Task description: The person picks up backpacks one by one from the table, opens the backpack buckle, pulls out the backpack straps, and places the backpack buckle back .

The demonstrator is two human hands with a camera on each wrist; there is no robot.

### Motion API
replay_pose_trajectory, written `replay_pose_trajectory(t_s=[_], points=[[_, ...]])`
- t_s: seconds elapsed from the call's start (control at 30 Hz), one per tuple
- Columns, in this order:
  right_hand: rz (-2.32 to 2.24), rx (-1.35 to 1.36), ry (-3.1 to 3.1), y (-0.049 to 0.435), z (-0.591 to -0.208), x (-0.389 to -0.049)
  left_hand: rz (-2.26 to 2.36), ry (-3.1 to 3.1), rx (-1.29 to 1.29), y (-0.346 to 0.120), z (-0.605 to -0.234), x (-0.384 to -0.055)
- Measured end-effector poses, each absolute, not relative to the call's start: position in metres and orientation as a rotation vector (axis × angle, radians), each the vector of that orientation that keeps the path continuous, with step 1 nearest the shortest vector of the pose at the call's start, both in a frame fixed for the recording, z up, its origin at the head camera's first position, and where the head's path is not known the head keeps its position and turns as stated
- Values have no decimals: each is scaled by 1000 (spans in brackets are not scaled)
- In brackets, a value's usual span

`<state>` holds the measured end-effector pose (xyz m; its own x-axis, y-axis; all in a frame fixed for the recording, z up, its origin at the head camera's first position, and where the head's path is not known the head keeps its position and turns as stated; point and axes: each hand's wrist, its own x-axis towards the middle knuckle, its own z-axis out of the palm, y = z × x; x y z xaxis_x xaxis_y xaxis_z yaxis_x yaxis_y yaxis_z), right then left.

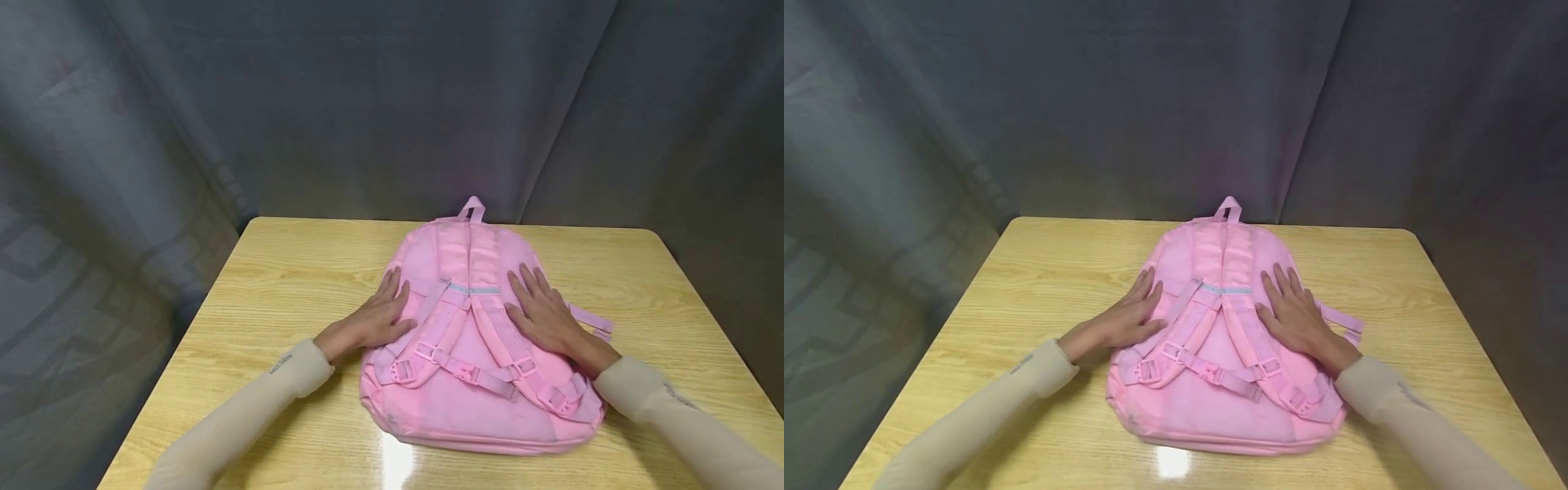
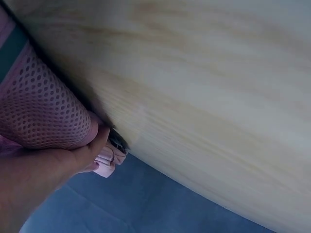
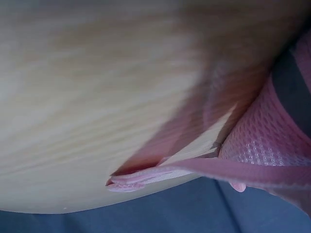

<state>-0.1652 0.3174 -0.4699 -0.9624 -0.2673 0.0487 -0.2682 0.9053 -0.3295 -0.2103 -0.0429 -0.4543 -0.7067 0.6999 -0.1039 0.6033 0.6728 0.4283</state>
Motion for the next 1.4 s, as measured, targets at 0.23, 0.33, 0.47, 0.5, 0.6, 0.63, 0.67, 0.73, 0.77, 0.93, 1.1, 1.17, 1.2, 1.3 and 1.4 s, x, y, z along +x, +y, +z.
replay_pose_trajectory(t_s=[0.23,0.33,0.47,0.5,0.6,0.63,0.67,0.73,0.77,0.93,1.1,1.17,1.2,1.3,1.4], points=[[526,450,-3079,304,-471,-173,554,2643,1024,-58,-454,-208],[531,456,-3079,299,-471,-175,563,2645,1010,-64,-453,-206],[533,468,-3071,293,-472,-178,575,2649,999,-70,-453,-205],[527,471,-3069,292,-473,-179,574,2651,1000,-71,-453,-205],[514,476,-3075,290,-473,-180,571,2656,1006,-72,-454,-205],[515,477,-3077,290,-473,-181,571,2656,1006,-73,-454,-205],[515,478,-3079,289,-473,-181,568,2656,1006,-73,-454,-205],[516,477,-3084,288,-472,-181,570,2655,1002,-74,-455,-205],[512,477,-3086,288,-472,-181,574,2654,1001,-74,-455,-205],[497,469,-3086,288,-472,-182,584,2646,1008,-74,-454,-207],[482,468,-3079,288,-472,-181,582,2647,1022,-73,-456,-209],[476,465,-3079,287,-472,-181,582,2646,1024,-73,-457,-210],[474,464,-3078,287,-473,-181,582,2647,1023,-73,-457,-210],[465,461,-3074,287,-473,-180,573,2642,1013,-74,-458,-210],[459,461,-3064,287,-474,-181,567,2634,1006,-74,-458,-210]])
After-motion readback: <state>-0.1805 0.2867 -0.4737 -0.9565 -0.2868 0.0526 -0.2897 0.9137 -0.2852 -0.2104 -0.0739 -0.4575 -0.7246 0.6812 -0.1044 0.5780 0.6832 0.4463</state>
